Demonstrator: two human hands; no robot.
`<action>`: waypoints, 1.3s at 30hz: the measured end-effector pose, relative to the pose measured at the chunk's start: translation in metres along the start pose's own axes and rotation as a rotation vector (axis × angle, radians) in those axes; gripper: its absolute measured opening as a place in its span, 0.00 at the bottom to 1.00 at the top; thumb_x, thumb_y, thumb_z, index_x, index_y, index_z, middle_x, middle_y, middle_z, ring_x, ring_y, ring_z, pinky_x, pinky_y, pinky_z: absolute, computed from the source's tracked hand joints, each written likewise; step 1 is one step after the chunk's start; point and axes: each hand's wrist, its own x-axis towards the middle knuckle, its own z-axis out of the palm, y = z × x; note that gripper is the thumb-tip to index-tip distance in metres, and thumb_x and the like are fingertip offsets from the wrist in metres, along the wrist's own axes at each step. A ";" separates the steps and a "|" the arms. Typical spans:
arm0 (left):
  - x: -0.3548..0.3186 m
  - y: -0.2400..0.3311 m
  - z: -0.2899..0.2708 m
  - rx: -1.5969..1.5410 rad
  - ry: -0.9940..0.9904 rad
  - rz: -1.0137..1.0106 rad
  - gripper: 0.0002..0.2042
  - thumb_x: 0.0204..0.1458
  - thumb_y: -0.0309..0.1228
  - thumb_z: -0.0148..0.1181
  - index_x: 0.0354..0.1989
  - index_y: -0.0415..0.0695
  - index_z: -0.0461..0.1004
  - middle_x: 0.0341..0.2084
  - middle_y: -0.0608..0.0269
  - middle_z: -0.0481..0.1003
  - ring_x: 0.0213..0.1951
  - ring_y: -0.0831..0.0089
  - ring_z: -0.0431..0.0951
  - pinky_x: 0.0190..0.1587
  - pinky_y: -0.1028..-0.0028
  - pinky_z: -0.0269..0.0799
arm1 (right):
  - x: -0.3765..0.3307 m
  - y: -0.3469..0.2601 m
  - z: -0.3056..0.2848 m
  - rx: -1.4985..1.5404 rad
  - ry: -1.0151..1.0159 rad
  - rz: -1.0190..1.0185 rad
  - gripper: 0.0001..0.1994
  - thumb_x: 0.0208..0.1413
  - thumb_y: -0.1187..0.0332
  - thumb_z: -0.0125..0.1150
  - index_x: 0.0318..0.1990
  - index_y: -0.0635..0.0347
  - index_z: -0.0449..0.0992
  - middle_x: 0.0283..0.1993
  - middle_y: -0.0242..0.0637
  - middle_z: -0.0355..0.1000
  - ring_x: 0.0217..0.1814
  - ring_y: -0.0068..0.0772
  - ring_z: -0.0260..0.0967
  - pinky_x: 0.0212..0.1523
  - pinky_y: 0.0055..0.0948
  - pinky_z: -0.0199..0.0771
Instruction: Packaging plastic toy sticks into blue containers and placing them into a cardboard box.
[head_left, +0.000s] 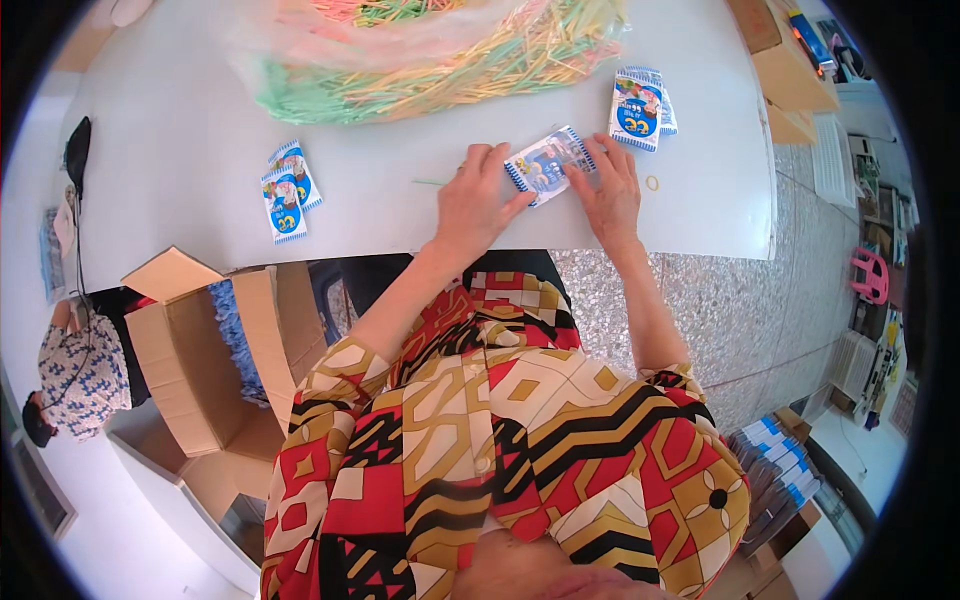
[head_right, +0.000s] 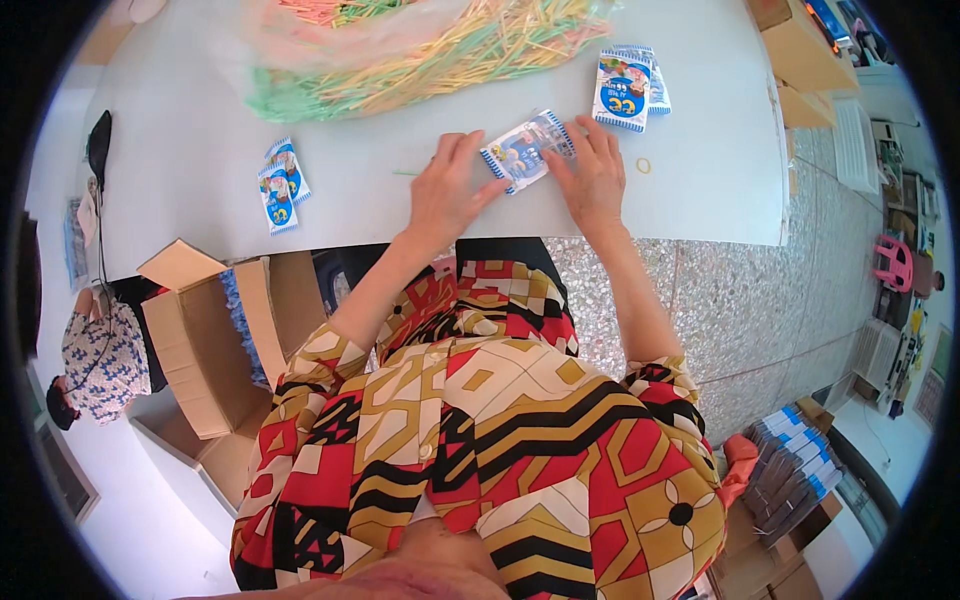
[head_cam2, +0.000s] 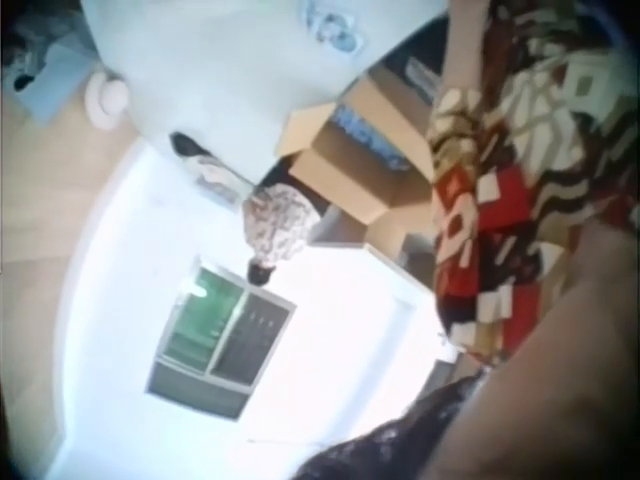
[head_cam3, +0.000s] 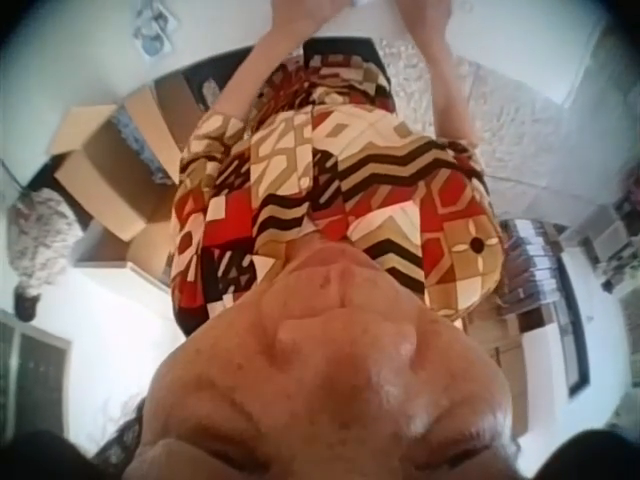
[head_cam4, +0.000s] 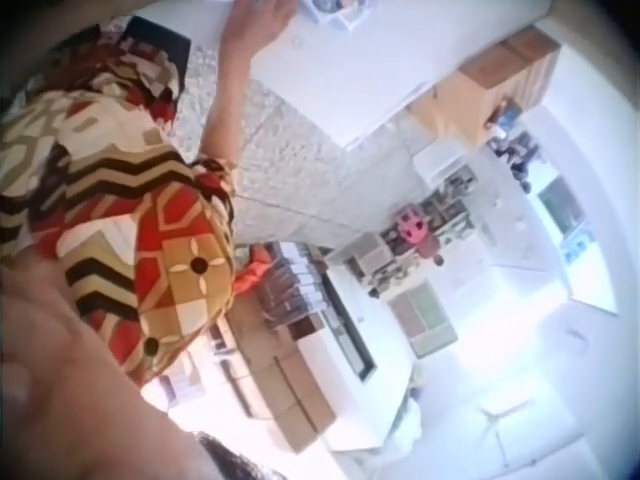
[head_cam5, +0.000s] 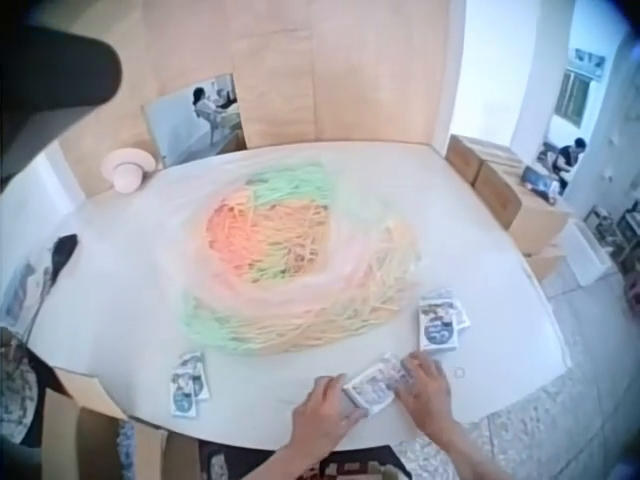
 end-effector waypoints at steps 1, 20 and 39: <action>0.000 0.002 0.004 0.012 -0.031 0.009 0.28 0.39 0.36 0.70 0.49 0.41 0.67 0.40 0.58 0.68 0.37 0.60 0.75 0.35 0.65 0.73 | -0.001 -0.001 0.000 0.002 0.003 0.002 0.21 0.49 0.64 0.66 0.50 0.63 0.72 0.56 0.41 0.67 0.56 0.44 0.64 0.54 0.36 0.67; 0.001 0.002 0.011 0.021 0.013 0.042 0.27 0.35 0.34 0.71 0.46 0.40 0.69 0.38 0.61 0.67 0.35 0.64 0.75 0.33 0.69 0.73 | 0.016 0.007 -0.001 0.700 0.029 0.380 0.10 0.49 0.76 0.64 0.40 0.62 0.77 0.32 0.24 0.71 0.30 0.12 0.62 0.33 0.14 0.65; 0.001 0.003 0.011 0.060 -0.055 0.003 0.28 0.39 0.39 0.70 0.51 0.47 0.70 0.41 0.63 0.67 0.34 0.65 0.76 0.32 0.69 0.72 | 0.016 -0.006 -0.005 0.338 0.227 -0.114 0.04 0.51 0.77 0.61 0.35 0.60 0.76 0.34 0.32 0.75 0.32 0.25 0.71 0.33 0.24 0.70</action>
